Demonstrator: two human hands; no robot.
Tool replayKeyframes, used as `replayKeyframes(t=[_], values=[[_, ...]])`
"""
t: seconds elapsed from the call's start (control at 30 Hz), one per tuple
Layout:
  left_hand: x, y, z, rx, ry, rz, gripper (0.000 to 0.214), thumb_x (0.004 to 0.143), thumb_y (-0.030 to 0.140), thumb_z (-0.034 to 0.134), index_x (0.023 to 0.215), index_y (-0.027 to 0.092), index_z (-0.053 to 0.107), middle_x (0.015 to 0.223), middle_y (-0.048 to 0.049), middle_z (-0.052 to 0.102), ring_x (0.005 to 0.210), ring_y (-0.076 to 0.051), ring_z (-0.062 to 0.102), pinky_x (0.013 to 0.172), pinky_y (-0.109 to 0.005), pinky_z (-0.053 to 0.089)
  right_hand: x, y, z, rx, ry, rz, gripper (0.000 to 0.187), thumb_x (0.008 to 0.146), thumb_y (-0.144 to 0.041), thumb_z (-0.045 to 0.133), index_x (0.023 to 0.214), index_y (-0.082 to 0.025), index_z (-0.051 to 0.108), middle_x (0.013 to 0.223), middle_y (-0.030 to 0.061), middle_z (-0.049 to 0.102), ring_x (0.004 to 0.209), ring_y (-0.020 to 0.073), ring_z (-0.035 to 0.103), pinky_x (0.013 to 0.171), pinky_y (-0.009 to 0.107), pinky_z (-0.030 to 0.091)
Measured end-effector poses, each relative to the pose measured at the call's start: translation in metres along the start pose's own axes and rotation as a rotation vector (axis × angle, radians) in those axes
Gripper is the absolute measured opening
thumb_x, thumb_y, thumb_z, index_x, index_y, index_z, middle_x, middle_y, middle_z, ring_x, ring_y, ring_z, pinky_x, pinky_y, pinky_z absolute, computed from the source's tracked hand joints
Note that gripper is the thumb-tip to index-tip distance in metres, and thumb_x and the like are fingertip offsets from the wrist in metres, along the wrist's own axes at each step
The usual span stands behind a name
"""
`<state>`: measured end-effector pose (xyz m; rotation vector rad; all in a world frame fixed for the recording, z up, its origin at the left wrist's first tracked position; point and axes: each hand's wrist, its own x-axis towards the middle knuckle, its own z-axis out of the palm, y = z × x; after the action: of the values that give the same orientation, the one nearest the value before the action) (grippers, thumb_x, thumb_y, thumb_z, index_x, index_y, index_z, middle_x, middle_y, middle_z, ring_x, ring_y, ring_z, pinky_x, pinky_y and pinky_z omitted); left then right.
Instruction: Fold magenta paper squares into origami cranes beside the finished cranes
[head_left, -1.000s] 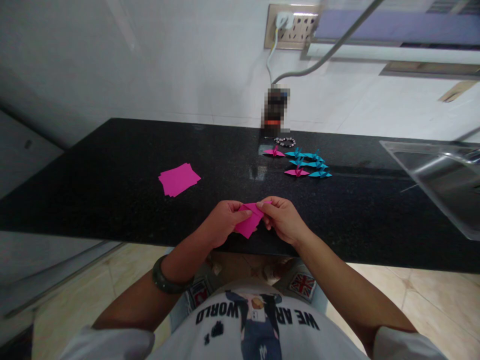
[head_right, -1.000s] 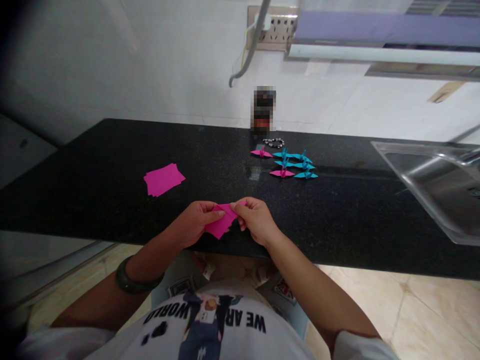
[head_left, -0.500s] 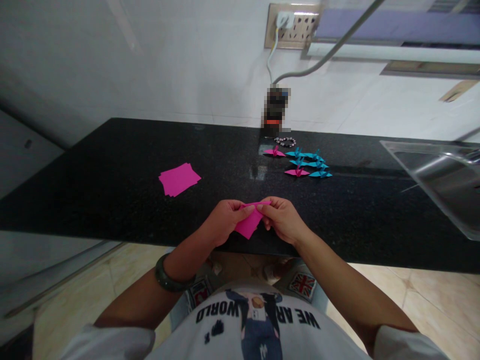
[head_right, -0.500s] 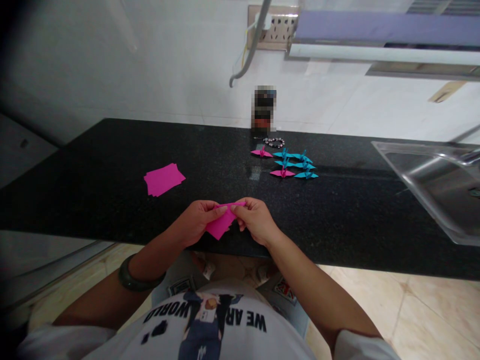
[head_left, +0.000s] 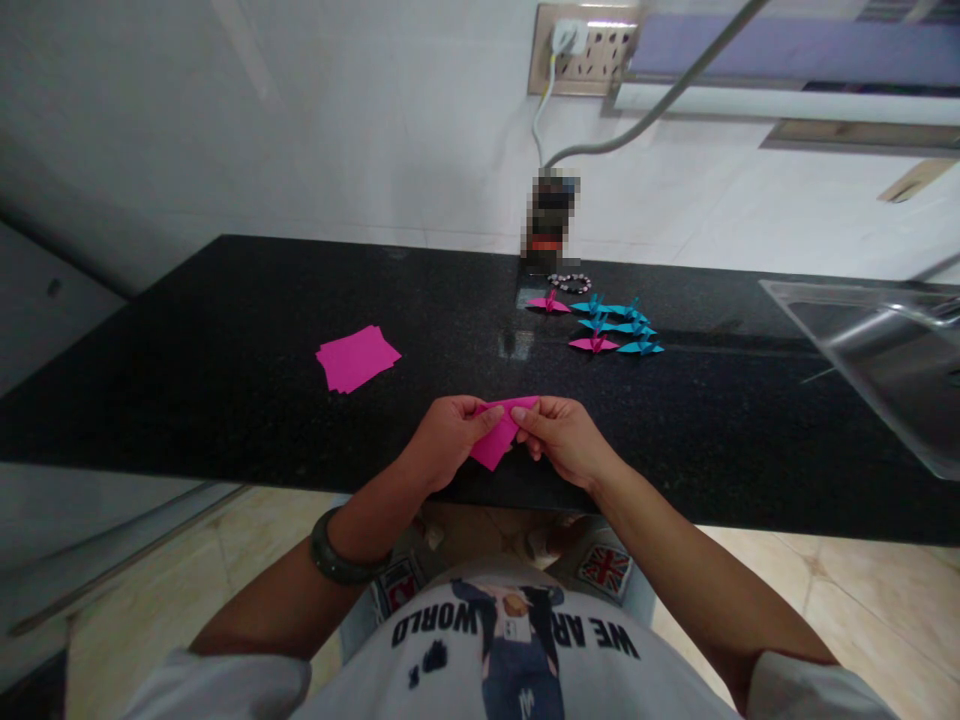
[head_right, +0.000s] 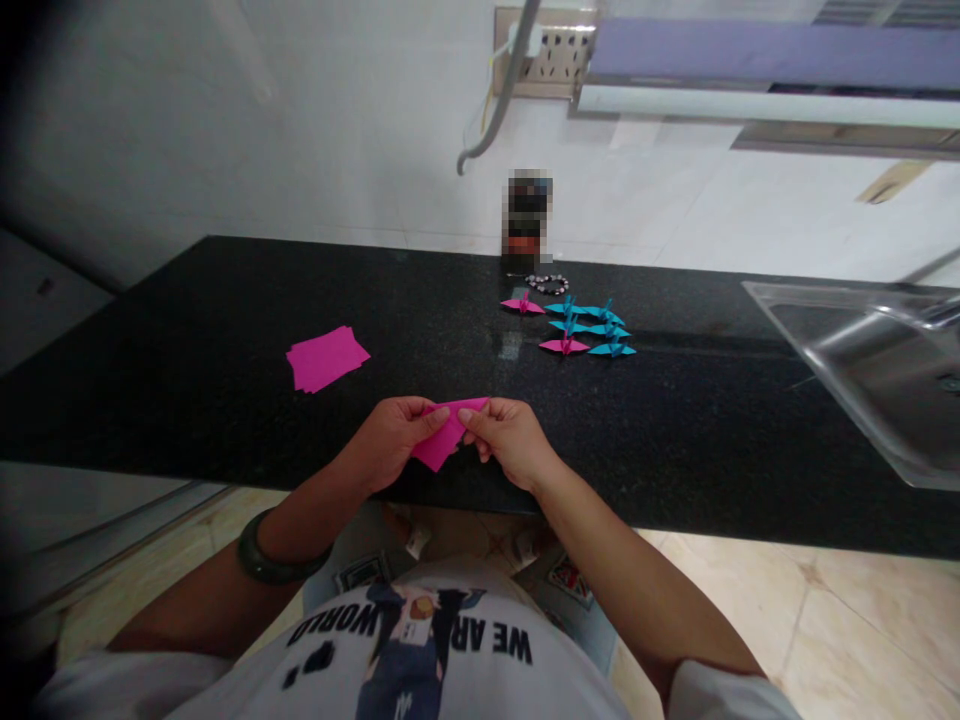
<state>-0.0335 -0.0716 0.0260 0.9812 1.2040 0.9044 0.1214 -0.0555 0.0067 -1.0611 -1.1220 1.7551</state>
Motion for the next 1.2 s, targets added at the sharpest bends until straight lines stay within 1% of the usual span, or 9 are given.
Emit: replayKeyframes(t=[0.3,0.57,0.73,0.97,1.2], values=[[-0.0001,-0.0009,0.001,-0.013,-0.004,0.006,0.024,0.069,0.036,0.062,0.073,0.012,0.059,0.062,-0.0039,0.065,0.054,-0.015,0.059,0.052,-0.025,0.046,-0.0011,-0.0028,0.0017,-0.014,0.033,0.008,0.026,0.063,-0.036,0.069,0.059,-0.013,0.056,0.05,-0.0024,0.055,0.035,0.0035,0.039,0.034,0.017,0.03],[0.0006,-0.0032,0.0013,-0.027,0.002,0.009,0.025,0.068,0.037,0.062,0.073,0.012,0.059,0.063,-0.0038,0.065,0.055,-0.015,0.06,0.053,-0.026,0.047,-0.0014,-0.0014,0.0013,-0.032,0.044,-0.024,0.026,0.064,-0.036,0.068,0.06,-0.014,0.056,0.051,-0.0022,0.055,0.036,0.0038,0.04,0.034,0.018,0.031],[0.001,-0.0042,0.0004,0.011,0.009,0.02,0.027,0.068,0.039,0.062,0.074,0.012,0.059,0.064,-0.0047,0.065,0.055,-0.016,0.061,0.053,-0.026,0.046,-0.0016,-0.0003,0.0014,-0.024,0.045,-0.033,0.025,0.063,-0.036,0.068,0.06,-0.014,0.056,0.051,-0.0026,0.055,0.036,0.0039,0.04,0.035,0.018,0.031],[0.0011,-0.0051,0.0004,0.027,0.018,0.033,0.028,0.068,0.039,0.062,0.074,0.012,0.06,0.064,-0.0048,0.065,0.055,-0.015,0.06,0.052,-0.025,0.045,-0.0014,0.0025,0.0026,-0.097,0.093,-0.074,0.027,0.064,-0.038,0.066,0.06,-0.014,0.055,0.051,-0.0017,0.055,0.036,0.0047,0.04,0.035,0.019,0.031],[0.0017,-0.0076,-0.0008,0.019,0.008,0.039,0.029,0.069,0.041,0.061,0.076,0.012,0.06,0.065,-0.0048,0.066,0.055,-0.015,0.06,0.053,-0.025,0.046,-0.0023,0.0021,0.0023,-0.12,0.092,-0.1,0.026,0.065,-0.038,0.066,0.06,-0.014,0.056,0.052,-0.0015,0.055,0.037,0.005,0.04,0.036,0.019,0.031]])
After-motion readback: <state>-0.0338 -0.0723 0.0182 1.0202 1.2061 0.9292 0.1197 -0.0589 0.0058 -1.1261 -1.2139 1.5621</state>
